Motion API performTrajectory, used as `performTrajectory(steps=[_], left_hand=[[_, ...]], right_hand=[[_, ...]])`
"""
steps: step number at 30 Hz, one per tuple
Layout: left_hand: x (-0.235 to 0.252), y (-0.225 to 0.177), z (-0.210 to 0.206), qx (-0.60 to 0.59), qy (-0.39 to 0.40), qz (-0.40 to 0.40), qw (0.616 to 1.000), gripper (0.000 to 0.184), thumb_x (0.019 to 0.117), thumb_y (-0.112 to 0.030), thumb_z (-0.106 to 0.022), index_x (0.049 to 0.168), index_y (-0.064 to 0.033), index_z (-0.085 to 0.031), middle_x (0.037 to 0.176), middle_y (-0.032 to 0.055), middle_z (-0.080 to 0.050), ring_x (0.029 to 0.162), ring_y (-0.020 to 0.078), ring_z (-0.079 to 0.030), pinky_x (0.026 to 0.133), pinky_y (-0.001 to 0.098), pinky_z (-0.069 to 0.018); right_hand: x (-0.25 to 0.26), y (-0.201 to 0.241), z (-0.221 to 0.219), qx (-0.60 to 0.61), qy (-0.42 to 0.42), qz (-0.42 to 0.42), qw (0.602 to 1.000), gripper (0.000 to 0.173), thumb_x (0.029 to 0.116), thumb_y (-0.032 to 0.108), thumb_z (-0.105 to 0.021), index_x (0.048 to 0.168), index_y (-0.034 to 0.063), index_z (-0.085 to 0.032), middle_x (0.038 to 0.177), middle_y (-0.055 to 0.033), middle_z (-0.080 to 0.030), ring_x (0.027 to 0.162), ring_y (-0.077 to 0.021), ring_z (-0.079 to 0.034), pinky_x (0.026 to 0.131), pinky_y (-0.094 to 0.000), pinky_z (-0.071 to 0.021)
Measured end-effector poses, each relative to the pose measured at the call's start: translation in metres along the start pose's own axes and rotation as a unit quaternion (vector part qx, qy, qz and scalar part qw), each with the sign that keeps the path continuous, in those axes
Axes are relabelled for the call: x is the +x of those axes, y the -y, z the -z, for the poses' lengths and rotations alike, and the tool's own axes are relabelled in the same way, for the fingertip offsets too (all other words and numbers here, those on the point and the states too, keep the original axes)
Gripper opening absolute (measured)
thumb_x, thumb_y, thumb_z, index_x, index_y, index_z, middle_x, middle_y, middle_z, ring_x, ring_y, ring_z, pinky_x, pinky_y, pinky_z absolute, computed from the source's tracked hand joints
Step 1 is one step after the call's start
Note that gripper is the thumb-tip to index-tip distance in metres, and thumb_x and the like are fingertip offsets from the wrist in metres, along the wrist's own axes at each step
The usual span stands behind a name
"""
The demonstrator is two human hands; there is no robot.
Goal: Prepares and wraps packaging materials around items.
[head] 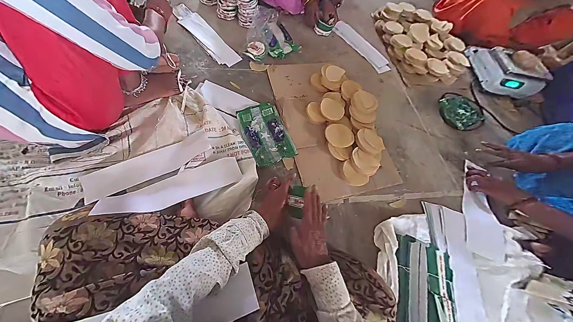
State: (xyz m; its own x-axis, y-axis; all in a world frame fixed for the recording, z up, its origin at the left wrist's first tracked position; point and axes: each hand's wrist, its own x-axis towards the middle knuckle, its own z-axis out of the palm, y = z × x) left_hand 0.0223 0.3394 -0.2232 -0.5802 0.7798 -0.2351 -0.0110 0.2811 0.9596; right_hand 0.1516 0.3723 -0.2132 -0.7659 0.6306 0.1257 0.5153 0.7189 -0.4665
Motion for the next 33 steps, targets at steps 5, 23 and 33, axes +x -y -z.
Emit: performTrajectory(steps=[5,23,33], left_hand=[[0.036,0.001,0.023,0.216,0.299,-0.204,0.907,0.060,0.0949,0.014,-0.050,0.152,0.0016,-0.040,0.140,0.0319,-0.054,0.133,0.0467,-0.051,0.113,0.0554,-0.0401],[-0.049,0.025,-0.037,-0.196,-0.078,0.078,0.974,0.028,0.0877,0.006,-0.072,0.114,0.0105,-0.062,0.101,0.0122,-0.069,0.090,0.0098,-0.067,0.084,0.0256,-0.0565],[-0.048,0.031,-0.047,-0.118,-0.149,-0.047,0.981,0.015,0.0859,0.004,-0.073,0.098,0.0061,-0.065,0.087,0.0023,-0.069,0.083,0.0011,-0.066,0.080,0.0191,-0.0561]], right_hand=[[0.048,-0.042,0.025,0.190,0.103,-0.110,0.970,0.065,0.0918,0.023,-0.062,0.148,-0.0067,-0.047,0.136,-0.0259,-0.062,0.124,-0.0334,-0.062,0.106,-0.0501,-0.0484],[-0.007,-0.038,-0.002,0.596,-0.061,-0.296,0.744,0.032,0.0868,-0.009,-0.067,0.117,-0.0079,-0.059,0.100,-0.0101,-0.072,0.090,-0.0102,-0.070,0.085,-0.0267,-0.0589],[-0.002,-0.044,-0.017,0.591,-0.097,-0.268,0.755,0.014,0.0877,-0.005,-0.070,0.102,-0.0051,-0.070,0.091,-0.0071,-0.073,0.084,-0.0060,-0.068,0.082,-0.0249,-0.0574]])
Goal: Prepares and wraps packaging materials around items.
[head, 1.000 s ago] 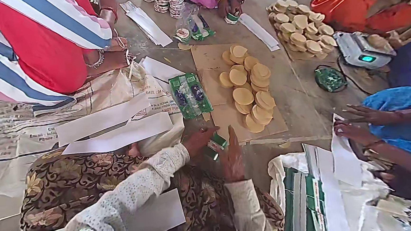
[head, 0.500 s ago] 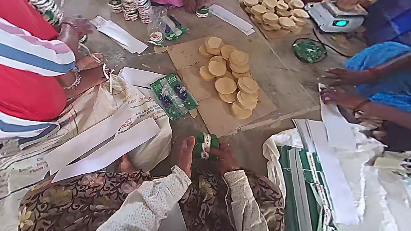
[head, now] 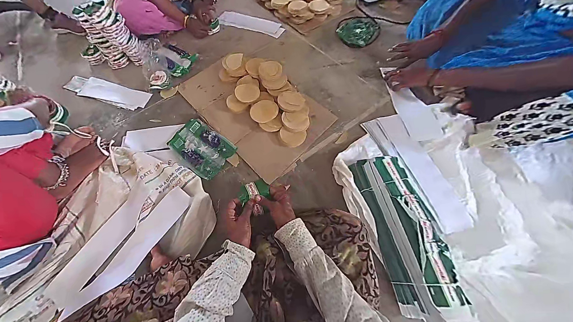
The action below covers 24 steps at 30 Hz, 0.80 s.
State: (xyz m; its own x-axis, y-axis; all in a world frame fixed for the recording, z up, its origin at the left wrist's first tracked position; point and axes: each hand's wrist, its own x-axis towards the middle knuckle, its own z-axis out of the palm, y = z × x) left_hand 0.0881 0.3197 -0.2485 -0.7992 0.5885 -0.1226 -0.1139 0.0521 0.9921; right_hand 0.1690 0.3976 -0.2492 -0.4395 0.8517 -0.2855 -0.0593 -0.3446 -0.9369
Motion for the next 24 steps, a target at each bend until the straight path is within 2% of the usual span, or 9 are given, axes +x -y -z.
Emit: performTrajectory(steps=[2,3,6,9,12,15,19,22,24], left_hand=[[0.001,0.005,0.008,0.003,-0.028,-0.048,0.998,0.023,0.0842,0.007,-0.070,0.106,0.0103,-0.065,0.095,0.0062,-0.071,0.090,0.0029,-0.068,0.085,0.0198,-0.0571],[0.002,0.006,0.010,-0.001,-0.045,-0.057,0.997,0.022,0.0839,0.008,-0.070,0.105,0.0112,-0.065,0.094,0.0057,-0.072,0.088,0.0021,-0.068,0.084,0.0194,-0.0573],[0.007,0.010,0.014,-0.015,-0.070,-0.043,0.996,0.009,0.0854,0.009,-0.070,0.094,0.0077,-0.067,0.081,-0.0015,-0.071,0.078,-0.0016,-0.067,0.078,0.0175,-0.0571],[0.013,0.016,0.018,-0.045,-0.049,-0.026,0.997,0.006,0.0875,0.010,-0.065,0.091,0.0045,-0.066,0.079,-0.0030,-0.071,0.077,0.0000,-0.068,0.078,0.0196,-0.0583],[0.016,0.014,0.019,-0.042,-0.019,-0.012,0.999,0.005,0.0885,0.006,-0.066,0.092,0.0025,-0.066,0.079,-0.0031,-0.071,0.077,0.0012,-0.067,0.078,0.0197,-0.0571],[0.022,0.012,0.021,0.004,0.016,-0.011,1.000,0.018,0.0865,-0.001,-0.071,0.102,0.0048,-0.064,0.088,0.0022,-0.071,0.084,0.0030,-0.069,0.082,0.0212,-0.0577],[0.033,0.011,0.021,-0.032,0.027,-0.008,0.999,0.015,0.0863,0.007,-0.068,0.101,0.0066,-0.065,0.088,0.0030,-0.073,0.084,0.0043,-0.070,0.082,0.0225,-0.0594],[0.036,0.015,0.021,-0.053,0.035,-0.004,0.998,0.019,0.0862,0.006,-0.067,0.105,0.0071,-0.066,0.090,0.0025,-0.074,0.086,0.0040,-0.071,0.084,0.0228,-0.0591],[0.034,0.020,0.021,-0.057,0.028,-0.018,0.998,0.020,0.0865,0.006,-0.067,0.107,0.0083,-0.066,0.091,0.0031,-0.075,0.086,0.0047,-0.072,0.086,0.0237,-0.0596]], right_hand=[[0.004,-0.004,-0.007,0.011,0.029,0.020,0.999,0.014,0.0859,-0.007,-0.071,0.100,-0.0056,-0.071,0.089,-0.0064,-0.074,0.083,-0.0050,-0.068,0.082,-0.0242,-0.0578],[0.006,-0.006,-0.010,-0.001,0.040,0.025,0.999,0.013,0.0854,-0.006,-0.072,0.098,-0.0047,-0.072,0.088,-0.0052,-0.073,0.082,-0.0040,-0.068,0.082,-0.0239,-0.0576],[0.014,-0.011,-0.015,-0.054,0.056,0.019,0.997,0.008,0.0864,-0.002,-0.073,0.094,-0.0034,-0.073,0.086,-0.0059,-0.073,0.080,-0.0054,-0.067,0.080,-0.0262,-0.0561],[0.017,-0.012,-0.017,-0.071,0.057,0.000,0.996,0.008,0.0891,0.000,-0.072,0.097,-0.0032,-0.073,0.088,-0.0069,-0.072,0.081,-0.0067,-0.067,0.081,-0.0275,-0.0560],[0.016,-0.013,-0.014,-0.060,0.041,0.004,0.997,0.006,0.0915,0.005,-0.071,0.093,-0.0008,-0.072,0.083,-0.0043,-0.072,0.076,-0.0058,-0.067,0.078,-0.0276,-0.0565],[0.014,-0.014,-0.012,-0.064,0.051,0.018,0.996,0.007,0.0917,0.004,-0.070,0.096,-0.0007,-0.074,0.085,-0.0046,-0.073,0.079,-0.0053,-0.068,0.079,-0.0274,-0.0570],[0.017,-0.015,-0.010,-0.031,0.064,0.028,0.997,0.012,0.0906,0.000,-0.068,0.102,-0.0026,-0.071,0.090,-0.0047,-0.073,0.083,-0.0054,-0.068,0.081,-0.0260,-0.0579],[0.021,-0.020,-0.013,-0.046,0.034,0.035,0.998,0.001,0.0897,0.001,-0.069,0.090,0.0001,-0.069,0.080,-0.0007,-0.068,0.075,-0.0037,-0.064,0.075,-0.0248,-0.0552],[0.022,-0.021,-0.012,-0.082,0.032,0.033,0.996,0.006,0.0917,0.007,-0.069,0.089,0.0014,-0.069,0.077,-0.0001,-0.068,0.072,-0.0042,-0.063,0.074,-0.0268,-0.0540]])
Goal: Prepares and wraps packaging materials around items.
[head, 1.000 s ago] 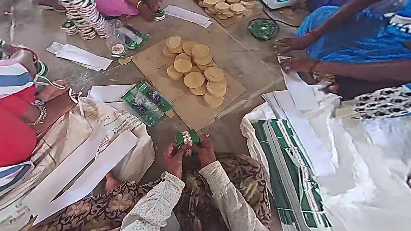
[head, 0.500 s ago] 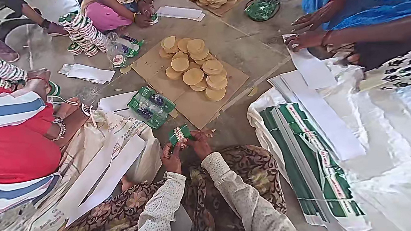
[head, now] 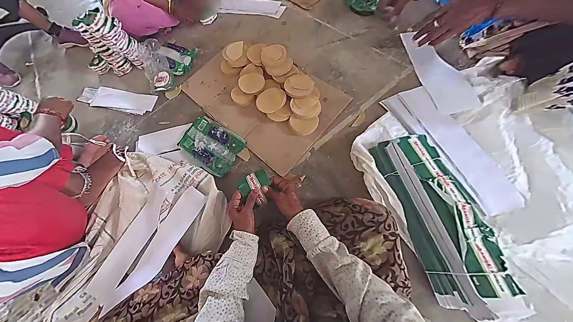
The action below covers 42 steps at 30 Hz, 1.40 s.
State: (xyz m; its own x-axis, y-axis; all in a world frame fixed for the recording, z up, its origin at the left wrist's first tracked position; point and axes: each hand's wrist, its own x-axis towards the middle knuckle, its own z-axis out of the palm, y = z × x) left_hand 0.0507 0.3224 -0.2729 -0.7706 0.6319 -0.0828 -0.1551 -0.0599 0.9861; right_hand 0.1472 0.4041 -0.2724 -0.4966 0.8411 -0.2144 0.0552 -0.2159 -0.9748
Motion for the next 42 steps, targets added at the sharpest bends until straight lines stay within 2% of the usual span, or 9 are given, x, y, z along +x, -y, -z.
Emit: performTrajectory(steps=[5,8,10,12,17,24,32,37,42], left_hand=[[-0.006,-0.004,-0.003,0.036,-0.027,-0.026,0.999,0.017,0.0847,0.005,-0.070,0.101,0.0072,-0.067,0.090,0.0030,-0.074,0.086,0.0040,-0.071,0.084,0.0226,-0.0596],[-0.007,-0.004,-0.004,0.058,-0.045,-0.035,0.997,0.014,0.0823,0.008,-0.073,0.095,0.0060,-0.069,0.084,0.0019,-0.074,0.080,0.0027,-0.071,0.079,0.0216,-0.0605],[-0.008,-0.001,-0.006,0.063,-0.049,-0.040,0.996,0.011,0.0811,0.008,-0.073,0.091,0.0051,-0.069,0.081,0.0005,-0.073,0.077,0.0023,-0.070,0.077,0.0213,-0.0602],[-0.008,0.001,-0.007,0.063,-0.048,-0.043,0.996,0.010,0.0823,0.007,-0.073,0.092,0.0058,-0.069,0.083,0.0010,-0.074,0.079,0.0024,-0.071,0.079,0.0216,-0.0602],[-0.005,0.001,-0.006,0.074,-0.042,-0.031,0.996,0.013,0.0835,0.002,-0.075,0.095,0.0054,-0.070,0.084,0.0023,-0.074,0.081,0.0029,-0.071,0.080,0.0220,-0.0602],[-0.010,0.004,-0.006,0.047,-0.058,-0.071,0.995,0.011,0.0813,0.009,-0.072,0.089,0.0021,-0.069,0.080,-0.0033,-0.073,0.078,0.0011,-0.069,0.078,0.0215,-0.0599],[-0.010,0.001,-0.007,0.069,-0.046,-0.062,0.995,0.010,0.0865,0.007,-0.067,0.097,0.0077,-0.068,0.086,0.0008,-0.073,0.082,0.0002,-0.070,0.082,0.0194,-0.0590],[-0.011,0.002,-0.006,0.076,-0.047,-0.056,0.994,0.012,0.0836,0.008,-0.071,0.095,0.0073,-0.069,0.086,0.0011,-0.074,0.083,0.0014,-0.070,0.083,0.0204,-0.0588],[-0.009,0.000,-0.009,0.062,-0.052,-0.049,0.996,0.007,0.0881,0.006,-0.068,0.094,0.0063,-0.069,0.084,-0.0002,-0.074,0.080,0.0001,-0.070,0.081,0.0196,-0.0591]], right_hand=[[-0.001,0.000,0.000,-0.005,0.005,0.012,1.000,0.010,0.0898,0.013,-0.073,0.089,0.0036,-0.069,0.077,0.0008,-0.067,0.071,-0.0047,-0.064,0.072,-0.0271,-0.0545],[-0.003,0.000,-0.001,0.035,0.004,0.019,0.999,0.011,0.0856,0.004,-0.075,0.096,-0.0005,-0.072,0.085,-0.0031,-0.072,0.078,-0.0053,-0.068,0.076,-0.0255,-0.0578],[-0.002,0.002,-0.001,0.041,-0.009,0.015,0.999,0.006,0.0849,0.000,-0.074,0.091,-0.0008,-0.072,0.081,-0.0026,-0.071,0.075,-0.0035,-0.066,0.075,-0.0238,-0.0564],[-0.001,0.003,0.000,0.026,-0.011,0.010,1.000,0.001,0.0861,0.001,-0.072,0.087,0.0007,-0.071,0.077,-0.0008,-0.069,0.072,-0.0023,-0.064,0.073,-0.0233,-0.0548],[0.000,0.004,-0.001,0.023,-0.004,-0.006,1.000,0.011,0.0879,0.013,-0.076,0.084,0.0046,-0.069,0.072,0.0022,-0.066,0.067,-0.0028,-0.062,0.069,-0.0241,-0.0532],[0.000,0.006,-0.002,0.029,0.015,0.004,0.999,0.008,0.0852,0.006,-0.076,0.084,0.0026,-0.070,0.074,0.0020,-0.067,0.069,-0.0011,-0.062,0.070,-0.0224,-0.0534],[0.002,0.003,-0.003,0.003,0.018,0.005,1.000,0.017,0.0841,0.016,-0.079,0.089,0.0024,-0.069,0.078,-0.0004,-0.068,0.072,-0.0034,-0.063,0.072,-0.0248,-0.0538],[0.001,0.006,-0.002,0.012,0.024,-0.005,1.000,0.012,0.0870,0.012,-0.075,0.088,0.0021,-0.069,0.077,-0.0003,-0.067,0.071,-0.0034,-0.063,0.071,-0.0248,-0.0533],[0.002,0.004,-0.003,-0.003,0.017,-0.014,1.000,0.016,0.0884,0.020,-0.074,0.088,0.0044,-0.069,0.076,0.0012,-0.067,0.070,-0.0040,-0.063,0.071,-0.0267,-0.0532]])
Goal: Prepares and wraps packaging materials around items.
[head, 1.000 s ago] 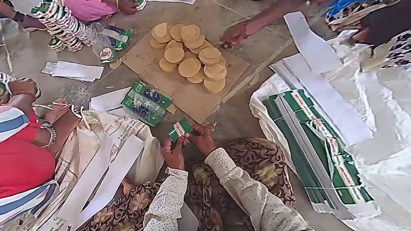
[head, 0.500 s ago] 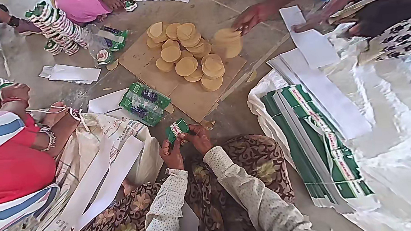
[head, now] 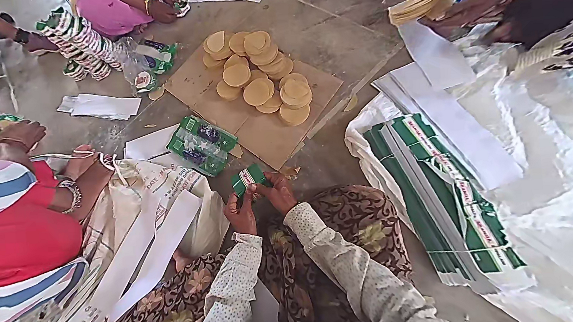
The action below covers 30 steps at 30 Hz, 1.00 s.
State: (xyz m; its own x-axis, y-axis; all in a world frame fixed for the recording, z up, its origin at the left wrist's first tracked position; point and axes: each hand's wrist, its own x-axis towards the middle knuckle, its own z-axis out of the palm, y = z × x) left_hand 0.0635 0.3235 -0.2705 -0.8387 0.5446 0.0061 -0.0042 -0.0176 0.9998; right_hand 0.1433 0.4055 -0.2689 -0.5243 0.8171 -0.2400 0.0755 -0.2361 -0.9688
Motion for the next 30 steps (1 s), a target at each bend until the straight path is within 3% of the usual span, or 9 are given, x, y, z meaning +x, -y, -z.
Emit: performTrajectory(steps=[8,10,13,17,21,25,27,28,30], left_hand=[[0.009,-0.006,-0.001,-0.003,-0.005,0.052,0.999,0.023,0.1056,-0.005,-0.048,0.093,0.0042,-0.065,0.074,-0.0043,-0.067,0.072,-0.0015,-0.067,0.074,0.0182,-0.0576],[0.011,-0.002,0.001,0.034,-0.002,0.049,0.998,0.017,0.1035,-0.005,-0.052,0.107,0.0101,-0.061,0.088,0.0038,-0.066,0.082,-0.0003,-0.064,0.080,0.0172,-0.0542],[0.013,0.002,0.006,0.067,-0.005,0.044,0.997,0.031,0.0999,-0.003,-0.058,0.125,0.0141,-0.050,0.107,0.0154,-0.061,0.094,0.0061,-0.059,0.086,0.0186,-0.0500],[0.017,0.008,0.011,0.155,0.004,-0.032,0.987,0.012,0.0944,0.002,-0.061,0.100,0.0099,-0.068,0.096,0.0138,-0.065,0.090,0.0099,-0.061,0.085,0.0208,-0.0507],[0.010,0.005,0.014,0.257,0.035,-0.106,0.960,0.022,0.0964,-0.005,-0.057,0.098,0.0090,-0.074,0.095,0.0200,-0.073,0.099,0.0293,-0.066,0.100,0.0493,-0.0441],[0.004,-0.006,0.017,0.352,0.081,-0.145,0.921,0.043,0.0908,-0.039,-0.066,0.098,0.0024,-0.075,0.096,0.0170,-0.073,0.106,0.0394,-0.064,0.104,0.0691,-0.0289],[0.003,-0.011,0.015,0.403,0.112,-0.159,0.894,0.039,0.0857,-0.030,-0.075,0.105,0.0040,-0.074,0.103,0.0211,-0.072,0.107,0.0444,-0.063,0.104,0.0719,-0.0278],[0.003,-0.014,0.013,0.422,0.125,-0.163,0.883,0.034,0.0853,-0.020,-0.077,0.108,0.0053,-0.074,0.107,0.0240,-0.072,0.107,0.0458,-0.065,0.105,0.0721,-0.0297],[0.006,-0.019,0.013,0.436,0.141,-0.165,0.874,0.029,0.0857,-0.006,-0.075,0.110,0.0077,-0.073,0.111,0.0279,-0.071,0.109,0.0469,-0.066,0.109,0.0702,-0.0304]], right_hand=[[-0.001,0.000,-0.003,0.047,-0.005,0.002,0.999,0.029,0.1028,0.012,-0.054,0.076,0.0047,-0.064,0.065,0.0057,-0.058,0.063,-0.0002,-0.056,0.065,-0.0225,-0.0480],[-0.002,0.001,-0.002,0.044,0.000,-0.003,0.999,0.029,0.1050,0.014,-0.052,0.081,0.0038,-0.066,0.069,0.0049,-0.060,0.066,-0.0002,-0.058,0.068,-0.0229,-0.0500],[-0.007,0.001,-0.001,0.060,0.050,-0.006,0.997,0.017,0.0995,0.013,-0.058,0.090,0.0020,-0.067,0.077,0.0031,-0.064,0.072,-0.0010,-0.060,0.073,-0.0235,-0.0517],[-0.007,0.000,-0.003,0.058,0.047,-0.036,0.997,0.007,0.0943,0.004,-0.065,0.096,-0.0017,-0.068,0.085,-0.0023,-0.069,0.078,-0.0042,-0.065,0.077,-0.0249,-0.0550],[0.000,-0.006,0.000,0.005,0.020,-0.090,0.996,0.029,0.0882,0.010,-0.077,0.110,-0.0044,-0.064,0.097,-0.0114,-0.068,0.086,-0.0142,-0.065,0.082,-0.0328,-0.0545],[0.005,-0.012,0.002,-0.033,0.041,-0.078,0.996,0.022,0.0849,-0.001,-0.071,0.105,-0.0052,-0.065,0.096,-0.0120,-0.067,0.085,-0.0150,-0.063,0.079,-0.0347,-0.0523],[0.003,-0.011,0.002,-0.095,0.041,-0.062,0.993,0.032,0.0845,-0.007,-0.064,0.116,-0.0081,-0.064,0.110,-0.0193,-0.069,0.101,-0.0227,-0.066,0.091,-0.0396,-0.0532],[0.000,-0.005,0.003,-0.137,0.047,-0.070,0.987,0.042,0.0877,-0.007,-0.061,0.129,-0.0106,-0.059,0.124,-0.0253,-0.066,0.117,-0.0299,-0.063,0.104,-0.0443,-0.0486],[-0.007,0.009,0.001,-0.215,0.055,-0.089,0.971,0.047,0.0922,-0.002,-0.058,0.138,-0.0106,-0.054,0.135,-0.0293,-0.060,0.130,-0.0372,-0.056,0.113,-0.0505,-0.0412]])
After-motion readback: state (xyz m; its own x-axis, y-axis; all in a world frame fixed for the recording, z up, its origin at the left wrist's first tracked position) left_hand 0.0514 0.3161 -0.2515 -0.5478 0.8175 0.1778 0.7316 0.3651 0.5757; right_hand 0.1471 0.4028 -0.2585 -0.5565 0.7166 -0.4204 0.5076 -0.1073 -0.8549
